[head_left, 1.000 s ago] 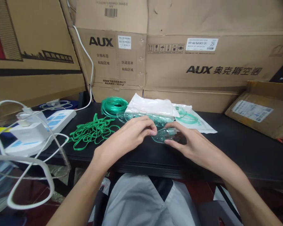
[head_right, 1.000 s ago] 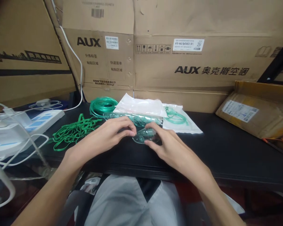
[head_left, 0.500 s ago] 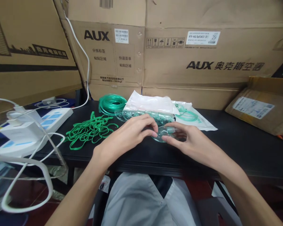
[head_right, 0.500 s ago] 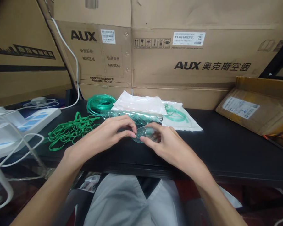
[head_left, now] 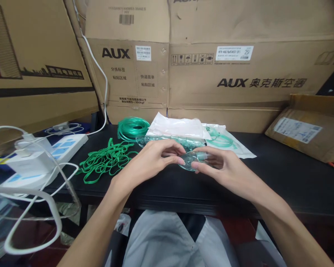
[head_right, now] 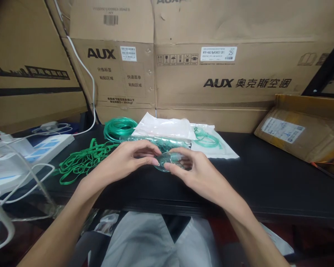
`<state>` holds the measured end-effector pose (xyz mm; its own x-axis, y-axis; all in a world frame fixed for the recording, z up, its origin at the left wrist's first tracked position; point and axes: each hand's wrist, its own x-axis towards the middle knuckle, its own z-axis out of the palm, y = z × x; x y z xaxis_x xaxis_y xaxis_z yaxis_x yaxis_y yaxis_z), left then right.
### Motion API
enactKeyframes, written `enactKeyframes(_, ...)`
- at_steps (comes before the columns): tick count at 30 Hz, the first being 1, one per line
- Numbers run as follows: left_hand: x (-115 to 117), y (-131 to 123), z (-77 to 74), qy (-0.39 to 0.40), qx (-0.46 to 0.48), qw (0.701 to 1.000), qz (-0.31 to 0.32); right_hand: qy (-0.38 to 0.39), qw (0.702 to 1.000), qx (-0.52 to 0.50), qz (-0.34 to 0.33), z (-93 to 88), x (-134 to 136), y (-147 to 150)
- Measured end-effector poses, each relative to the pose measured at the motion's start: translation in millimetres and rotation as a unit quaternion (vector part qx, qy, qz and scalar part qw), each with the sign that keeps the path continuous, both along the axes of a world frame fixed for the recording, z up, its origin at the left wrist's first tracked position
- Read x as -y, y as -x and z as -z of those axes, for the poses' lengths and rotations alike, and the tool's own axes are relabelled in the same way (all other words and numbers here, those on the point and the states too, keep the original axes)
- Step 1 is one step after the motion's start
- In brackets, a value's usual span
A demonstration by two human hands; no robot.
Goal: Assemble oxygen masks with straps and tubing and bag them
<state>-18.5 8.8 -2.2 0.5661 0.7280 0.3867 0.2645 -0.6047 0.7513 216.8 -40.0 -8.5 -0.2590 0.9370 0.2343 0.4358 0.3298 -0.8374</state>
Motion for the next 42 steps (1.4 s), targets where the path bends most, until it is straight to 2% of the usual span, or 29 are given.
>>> enactKeyframes(7,2.8,-2.0,-1.4,-0.021,0.027,0.999,-0.021,-0.001,0.998,-0.056,-0.002,-0.8,-0.8,4.2)
enactKeyframes(11,5.8,-4.8,-2.6,0.008,0.049,0.999,-0.011,0.006,0.996,-0.086,-0.012,-5.5,2.2,2.3)
enactKeyframes(15,9.2,-9.2,-6.5,0.053,0.118,0.992,0.016,-0.012,0.992,-0.126,-0.023,-10.2,5.1,0.7)
enactKeyframes(19,8.6,-14.5,-6.6,0.061,0.171,0.983,0.012,-0.047,0.989,-0.138,-0.027,-8.0,3.3,1.2)
enactKeyframes(24,5.0,-21.3,0.8,0.053,0.203,0.973,-0.1,-0.123,0.981,-0.149,0.008,0.6,-2.5,4.1)
enactKeyframes(27,5.9,-23.8,2.0,0.051,0.163,0.981,-0.097,-0.183,0.976,-0.117,0.023,5.8,-4.5,8.7)
enactKeyframes(30,7.6,-25.6,0.0,0.041,0.151,0.985,-0.078,-0.201,0.972,-0.116,0.027,8.9,-3.6,15.4)
enactKeyframes(33,7.5,-27.3,-1.1,0.037,0.176,0.983,-0.042,-0.163,0.971,-0.173,0.022,9.1,-2.4,19.9)
enactKeyframes(37,5.6,-29.2,0.8,0.02,0.193,0.981,-0.001,-0.043,0.96,-0.275,0.034,7.7,-4.9,17.0)
enactKeyframes(42,6.0,-29.9,2.8,0.017,0.179,0.984,-0.008,0.042,0.951,-0.305,-0.023,5.0,-7.6,13.4)
